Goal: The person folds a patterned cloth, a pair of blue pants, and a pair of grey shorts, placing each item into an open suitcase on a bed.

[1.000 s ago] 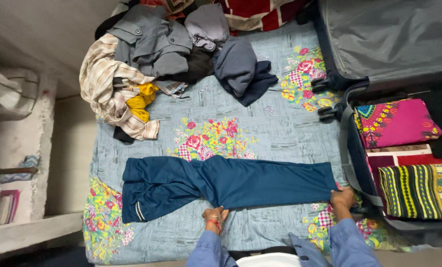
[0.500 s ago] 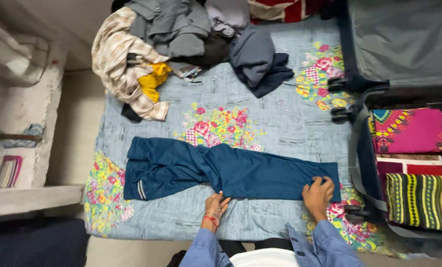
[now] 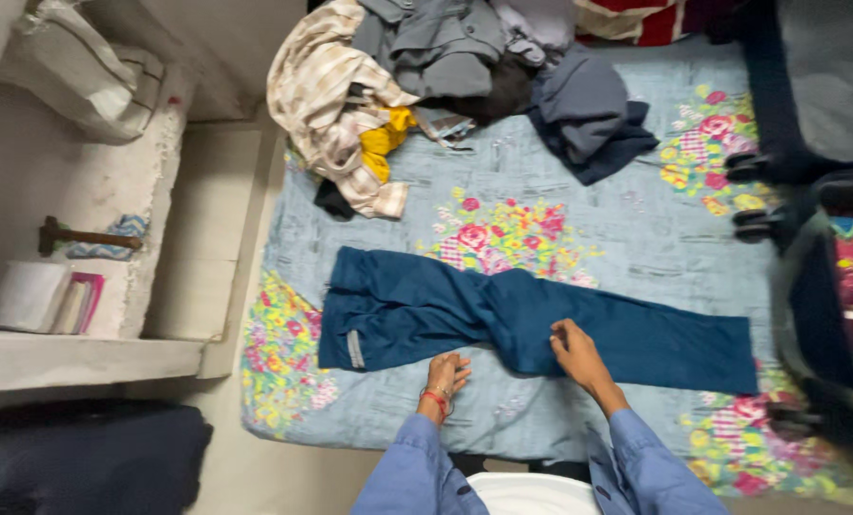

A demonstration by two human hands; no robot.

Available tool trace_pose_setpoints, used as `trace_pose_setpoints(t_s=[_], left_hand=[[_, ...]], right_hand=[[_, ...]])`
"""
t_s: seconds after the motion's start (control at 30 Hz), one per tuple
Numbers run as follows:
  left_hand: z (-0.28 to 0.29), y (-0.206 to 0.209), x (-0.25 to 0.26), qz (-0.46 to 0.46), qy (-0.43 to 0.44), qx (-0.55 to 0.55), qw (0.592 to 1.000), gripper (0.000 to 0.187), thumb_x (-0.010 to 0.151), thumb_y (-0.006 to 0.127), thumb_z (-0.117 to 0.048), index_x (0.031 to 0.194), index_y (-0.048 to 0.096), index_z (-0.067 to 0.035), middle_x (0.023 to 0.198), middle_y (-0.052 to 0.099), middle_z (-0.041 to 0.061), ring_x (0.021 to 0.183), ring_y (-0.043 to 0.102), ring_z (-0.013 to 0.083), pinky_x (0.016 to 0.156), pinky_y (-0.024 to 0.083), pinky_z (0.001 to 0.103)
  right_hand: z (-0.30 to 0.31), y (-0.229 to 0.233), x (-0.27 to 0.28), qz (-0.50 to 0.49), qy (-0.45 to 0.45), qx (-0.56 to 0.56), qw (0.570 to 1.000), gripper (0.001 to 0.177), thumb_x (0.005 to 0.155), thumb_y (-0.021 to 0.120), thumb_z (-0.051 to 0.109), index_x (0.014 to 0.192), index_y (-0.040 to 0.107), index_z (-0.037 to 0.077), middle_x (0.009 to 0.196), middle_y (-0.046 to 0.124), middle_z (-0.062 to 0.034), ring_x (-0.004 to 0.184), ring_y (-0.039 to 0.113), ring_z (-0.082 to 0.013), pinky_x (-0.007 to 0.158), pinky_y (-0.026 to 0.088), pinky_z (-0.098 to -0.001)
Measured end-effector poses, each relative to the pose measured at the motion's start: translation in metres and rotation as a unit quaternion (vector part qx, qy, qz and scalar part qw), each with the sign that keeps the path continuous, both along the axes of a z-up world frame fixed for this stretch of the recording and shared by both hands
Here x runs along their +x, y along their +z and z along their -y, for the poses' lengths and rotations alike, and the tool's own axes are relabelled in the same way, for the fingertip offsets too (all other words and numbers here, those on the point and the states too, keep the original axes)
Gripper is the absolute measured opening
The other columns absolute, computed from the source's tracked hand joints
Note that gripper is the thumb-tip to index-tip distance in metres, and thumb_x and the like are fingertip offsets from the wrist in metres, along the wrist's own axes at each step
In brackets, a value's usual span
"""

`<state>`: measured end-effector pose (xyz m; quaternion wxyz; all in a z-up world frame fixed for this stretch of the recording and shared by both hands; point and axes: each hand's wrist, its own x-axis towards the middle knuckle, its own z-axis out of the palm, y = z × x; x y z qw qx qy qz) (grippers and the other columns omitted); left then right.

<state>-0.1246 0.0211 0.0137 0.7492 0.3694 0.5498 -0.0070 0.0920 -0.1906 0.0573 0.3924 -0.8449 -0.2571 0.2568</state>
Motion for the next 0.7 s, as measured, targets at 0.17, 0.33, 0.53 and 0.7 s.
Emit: trace_pose_setpoints(t_s=[0.17,0.33,0.53,0.7], left_hand=[[-0.097,0.005,-0.031,0.033,0.013,0.009,0.999,0.031,0.099,0.055,-0.031,0.123,0.062,-0.013,0.112,0.077,0.006,0.083,0.074,0.0195,0.064,0.054,0.033],[-0.167,0.002,-0.071,0.040,0.070,0.050,0.995,0.030,0.100,0.055,-0.028,0.123,0.063,-0.011,0.111,0.078,0.008,0.084,0.076,0.0192,0.061,0.053,0.031],[-0.200,-0.006,-0.091,0.049,0.057,0.034,0.997,0.030,0.100,0.053,-0.024,0.124,0.062,-0.007,0.112,0.077,0.010,0.087,0.076,0.0204,0.066,0.055,0.030],[-0.221,-0.007,-0.091,0.055,0.038,0.043,0.997,0.031,0.101,0.053,-0.025,0.125,0.060,-0.007,0.112,0.077,0.009,0.088,0.076,0.0180,0.068,0.055,0.026]], right_hand=[[-0.098,0.011,-0.071,-0.061,0.041,0.015,0.997,0.025,0.096,0.062,0.018,0.117,0.061,0.005,0.103,0.074,-0.0151,0.095,0.073,-0.0263,0.086,0.057,-0.0382],[-0.167,0.029,-0.130,-0.070,0.047,0.043,0.996,0.024,0.097,0.061,0.017,0.116,0.060,0.004,0.105,0.073,-0.0154,0.097,0.072,-0.0270,0.084,0.058,-0.0389],[-0.208,0.044,-0.162,-0.046,0.056,0.036,0.997,0.023,0.095,0.062,0.015,0.114,0.059,0.002,0.106,0.071,-0.0167,0.098,0.071,-0.0292,0.086,0.055,-0.0392],[-0.242,0.043,-0.157,-0.048,0.059,0.036,0.996,0.023,0.093,0.062,0.012,0.114,0.058,0.003,0.104,0.069,-0.0159,0.098,0.072,-0.0286,0.088,0.056,-0.0378]])
